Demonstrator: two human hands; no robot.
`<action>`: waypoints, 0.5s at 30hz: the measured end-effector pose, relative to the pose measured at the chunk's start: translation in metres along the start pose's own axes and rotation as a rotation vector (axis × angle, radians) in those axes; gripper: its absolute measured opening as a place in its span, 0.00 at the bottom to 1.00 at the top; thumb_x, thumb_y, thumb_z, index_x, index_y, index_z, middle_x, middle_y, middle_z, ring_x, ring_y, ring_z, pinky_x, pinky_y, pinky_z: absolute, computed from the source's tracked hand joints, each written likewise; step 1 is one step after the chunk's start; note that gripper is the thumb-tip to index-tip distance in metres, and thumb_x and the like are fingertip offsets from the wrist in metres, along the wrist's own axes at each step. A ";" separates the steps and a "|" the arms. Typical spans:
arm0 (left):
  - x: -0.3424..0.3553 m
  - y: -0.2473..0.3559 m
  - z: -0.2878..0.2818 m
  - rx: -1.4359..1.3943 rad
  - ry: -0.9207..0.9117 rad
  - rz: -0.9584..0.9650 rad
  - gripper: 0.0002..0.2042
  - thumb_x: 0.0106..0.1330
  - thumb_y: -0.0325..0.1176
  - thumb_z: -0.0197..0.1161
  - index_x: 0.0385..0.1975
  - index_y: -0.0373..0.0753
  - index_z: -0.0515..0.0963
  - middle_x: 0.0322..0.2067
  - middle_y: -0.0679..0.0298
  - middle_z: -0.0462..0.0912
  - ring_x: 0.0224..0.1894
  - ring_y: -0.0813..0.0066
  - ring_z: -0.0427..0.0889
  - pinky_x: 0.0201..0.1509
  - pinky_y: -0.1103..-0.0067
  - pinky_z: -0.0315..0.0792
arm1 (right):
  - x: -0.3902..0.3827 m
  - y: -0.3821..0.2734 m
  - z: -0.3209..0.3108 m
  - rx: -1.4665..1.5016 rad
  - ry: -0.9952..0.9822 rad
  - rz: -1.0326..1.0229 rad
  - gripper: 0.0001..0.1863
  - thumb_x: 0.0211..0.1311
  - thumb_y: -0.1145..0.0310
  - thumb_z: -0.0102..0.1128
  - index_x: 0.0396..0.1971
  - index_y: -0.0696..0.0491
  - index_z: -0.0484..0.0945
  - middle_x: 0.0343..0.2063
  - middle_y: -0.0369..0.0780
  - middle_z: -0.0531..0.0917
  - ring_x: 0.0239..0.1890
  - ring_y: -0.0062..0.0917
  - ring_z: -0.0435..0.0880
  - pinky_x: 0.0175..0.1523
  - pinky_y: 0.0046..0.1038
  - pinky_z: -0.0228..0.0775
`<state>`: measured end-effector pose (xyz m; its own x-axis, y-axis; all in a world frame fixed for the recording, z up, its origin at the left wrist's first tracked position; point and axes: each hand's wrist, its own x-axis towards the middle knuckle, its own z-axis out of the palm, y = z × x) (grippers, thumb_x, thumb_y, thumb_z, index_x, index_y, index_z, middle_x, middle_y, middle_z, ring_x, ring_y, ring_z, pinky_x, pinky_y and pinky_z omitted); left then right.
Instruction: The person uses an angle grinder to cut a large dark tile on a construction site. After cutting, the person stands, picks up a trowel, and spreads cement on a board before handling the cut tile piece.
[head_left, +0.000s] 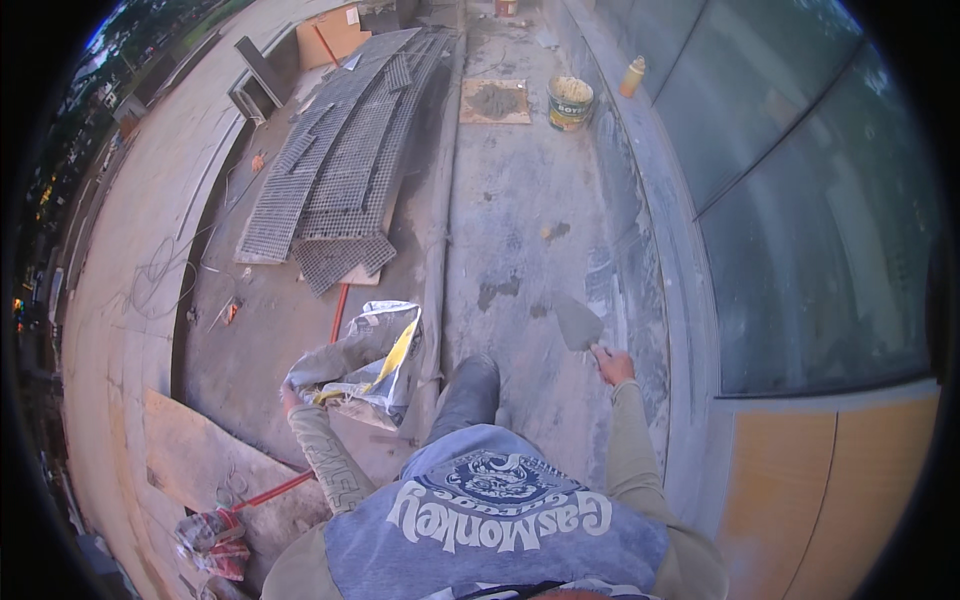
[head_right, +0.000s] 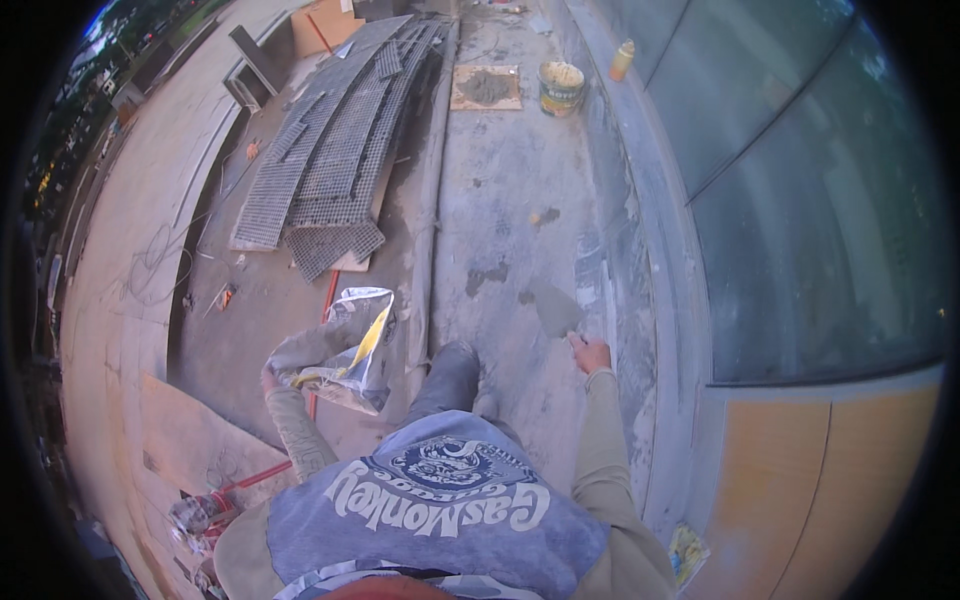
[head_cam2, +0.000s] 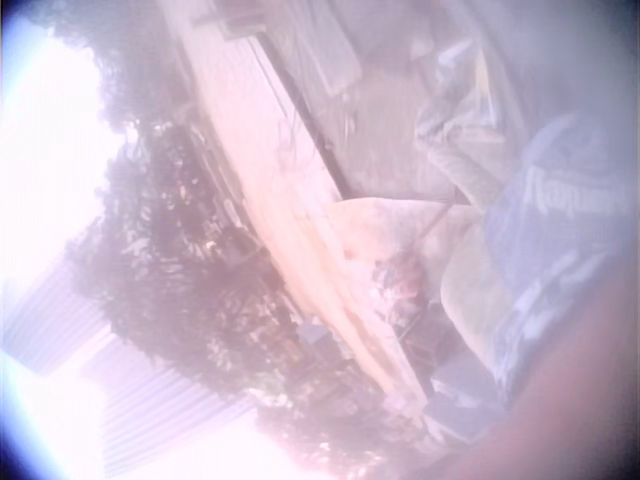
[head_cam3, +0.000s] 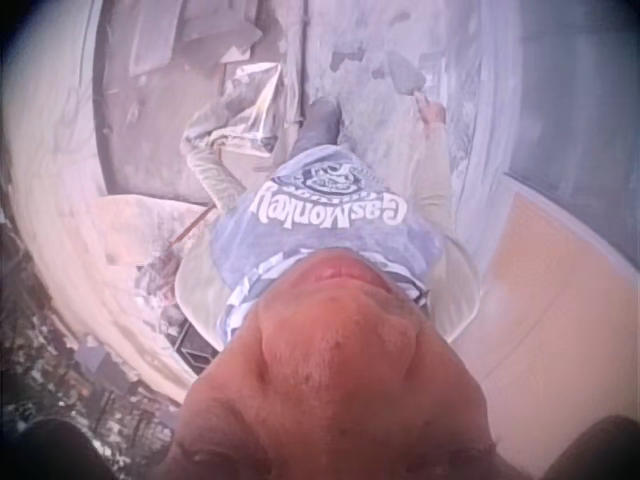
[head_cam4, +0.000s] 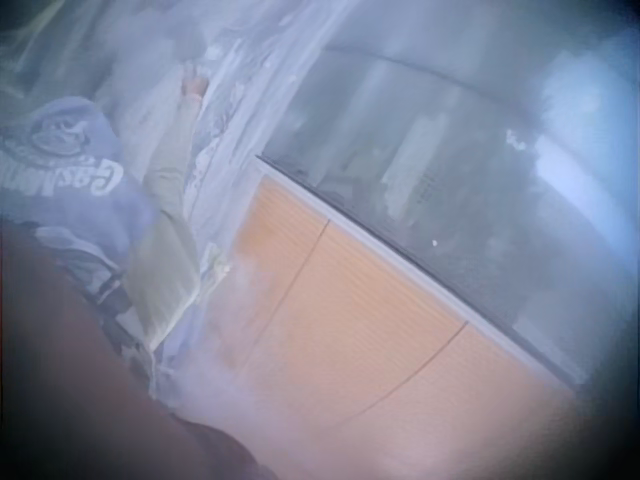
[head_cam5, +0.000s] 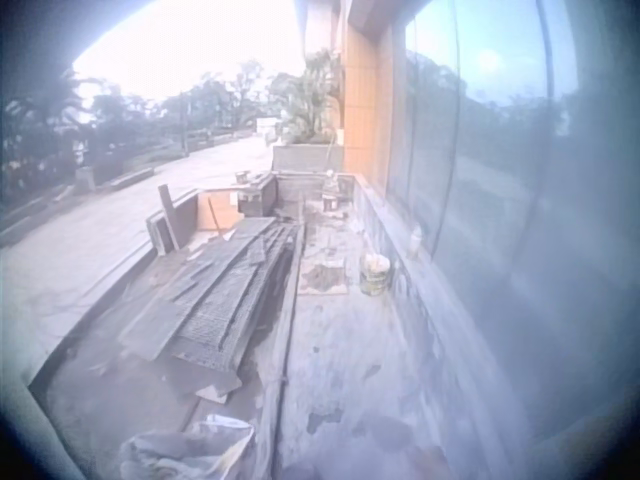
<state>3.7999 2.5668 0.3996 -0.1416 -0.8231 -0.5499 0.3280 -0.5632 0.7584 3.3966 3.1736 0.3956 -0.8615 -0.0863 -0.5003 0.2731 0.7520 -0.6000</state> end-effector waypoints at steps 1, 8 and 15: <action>0.004 -0.013 0.043 -0.032 -0.014 0.001 0.21 0.69 0.44 0.53 0.50 0.33 0.79 0.46 0.55 0.84 0.45 0.58 0.85 0.50 0.63 0.80 | 0.038 -0.029 -0.022 0.021 0.030 -0.087 0.25 0.62 0.44 0.63 0.28 0.56 0.85 0.15 0.40 0.81 0.17 0.26 0.79 0.24 0.33 0.70; 0.136 -0.146 0.286 -0.142 -0.149 -0.036 0.22 0.68 0.45 0.54 0.49 0.32 0.80 0.45 0.54 0.84 0.44 0.57 0.85 0.48 0.63 0.80 | 0.329 0.006 -0.089 -0.321 0.518 -0.524 0.31 0.62 0.38 0.57 0.28 0.57 0.85 0.15 0.44 0.81 0.23 0.37 0.83 0.35 0.40 0.74; 0.228 -0.204 0.493 0.153 0.269 -0.092 0.22 0.68 0.46 0.52 0.48 0.32 0.80 0.44 0.54 0.84 0.44 0.58 0.85 0.48 0.64 0.80 | 0.426 -0.088 -0.126 0.207 0.059 0.579 0.20 0.63 0.54 0.62 0.22 0.56 0.78 0.11 0.43 0.75 0.10 0.28 0.73 0.15 0.32 0.63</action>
<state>3.2401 2.4586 0.2921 0.0946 -0.7311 -0.6757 0.1782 -0.6554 0.7340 2.9513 3.1533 0.3139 -0.5693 0.3387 -0.7491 0.7757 0.5231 -0.3530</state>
